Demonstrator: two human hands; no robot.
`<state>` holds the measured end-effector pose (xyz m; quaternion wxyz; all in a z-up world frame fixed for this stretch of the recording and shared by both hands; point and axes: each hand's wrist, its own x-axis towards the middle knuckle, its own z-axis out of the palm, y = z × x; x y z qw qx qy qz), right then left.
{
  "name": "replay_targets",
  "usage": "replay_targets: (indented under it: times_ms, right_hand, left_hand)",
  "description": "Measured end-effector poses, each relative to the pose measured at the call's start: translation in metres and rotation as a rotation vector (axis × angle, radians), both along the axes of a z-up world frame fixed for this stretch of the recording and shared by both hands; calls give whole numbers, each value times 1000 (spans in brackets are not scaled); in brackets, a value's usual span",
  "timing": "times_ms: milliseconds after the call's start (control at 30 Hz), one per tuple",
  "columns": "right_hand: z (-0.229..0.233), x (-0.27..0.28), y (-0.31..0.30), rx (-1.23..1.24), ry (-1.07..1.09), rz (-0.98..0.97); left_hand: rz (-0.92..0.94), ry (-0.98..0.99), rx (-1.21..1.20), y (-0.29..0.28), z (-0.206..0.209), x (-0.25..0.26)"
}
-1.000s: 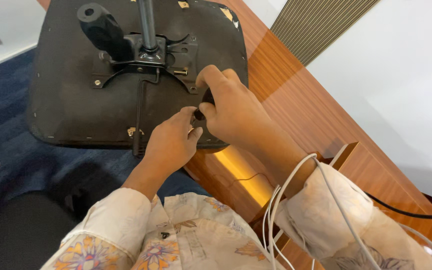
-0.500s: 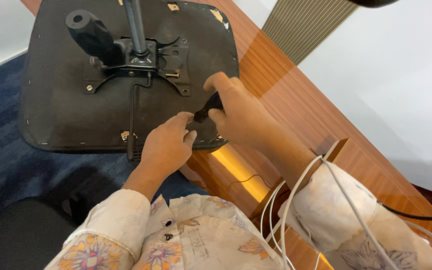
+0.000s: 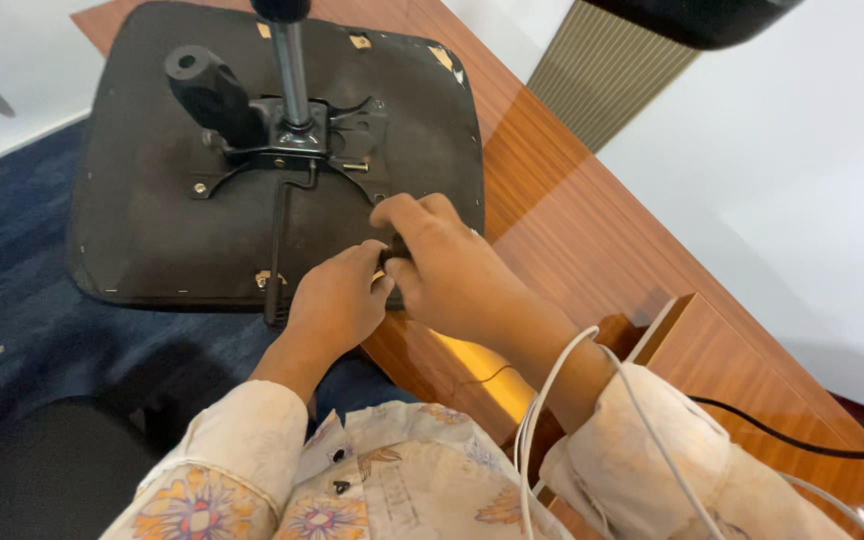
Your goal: The person uses a screwdriver to tighten screws on the underside of an overturned chair seat, securing the metal mounting bracket to the seat base. The chair remains upside down on a wooden table throughout the clip.
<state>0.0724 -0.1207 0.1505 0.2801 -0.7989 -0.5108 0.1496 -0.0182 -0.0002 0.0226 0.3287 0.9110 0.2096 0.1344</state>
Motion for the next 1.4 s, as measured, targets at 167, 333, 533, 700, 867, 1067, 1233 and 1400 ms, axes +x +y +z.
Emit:
replay_targets:
  times_ms: [167, 333, 533, 700, 867, 1067, 1233, 1400]
  right_hand:
    - [4, -12, 11, -25, 9, 26]
    - [1, -1, 22, 12, -24, 0]
    - [0, 15, 25, -34, -23, 62]
    - [0, 10, 23, -4, -92, 10]
    - [21, 9, 35, -238, -148, -71]
    - [40, 23, 50, -575, -108, -144]
    - [38, 31, 38, -477, -157, 44]
    - [35, 17, 38, -429, -183, 10]
  left_hand:
    - [62, 83, 137, 4, -3, -5]
    - [141, 59, -23, 10, -13, -31]
    - [113, 77, 20, 16, -20, -29]
    - [120, 308, 15, 20, -15, -18]
    - [54, 600, -33, 26, 5, -4]
    - [40, 761, -111, 25, 20, 3]
    - [30, 732, -75, 21, 23, 4]
    - [81, 678, -41, 17, 21, -1]
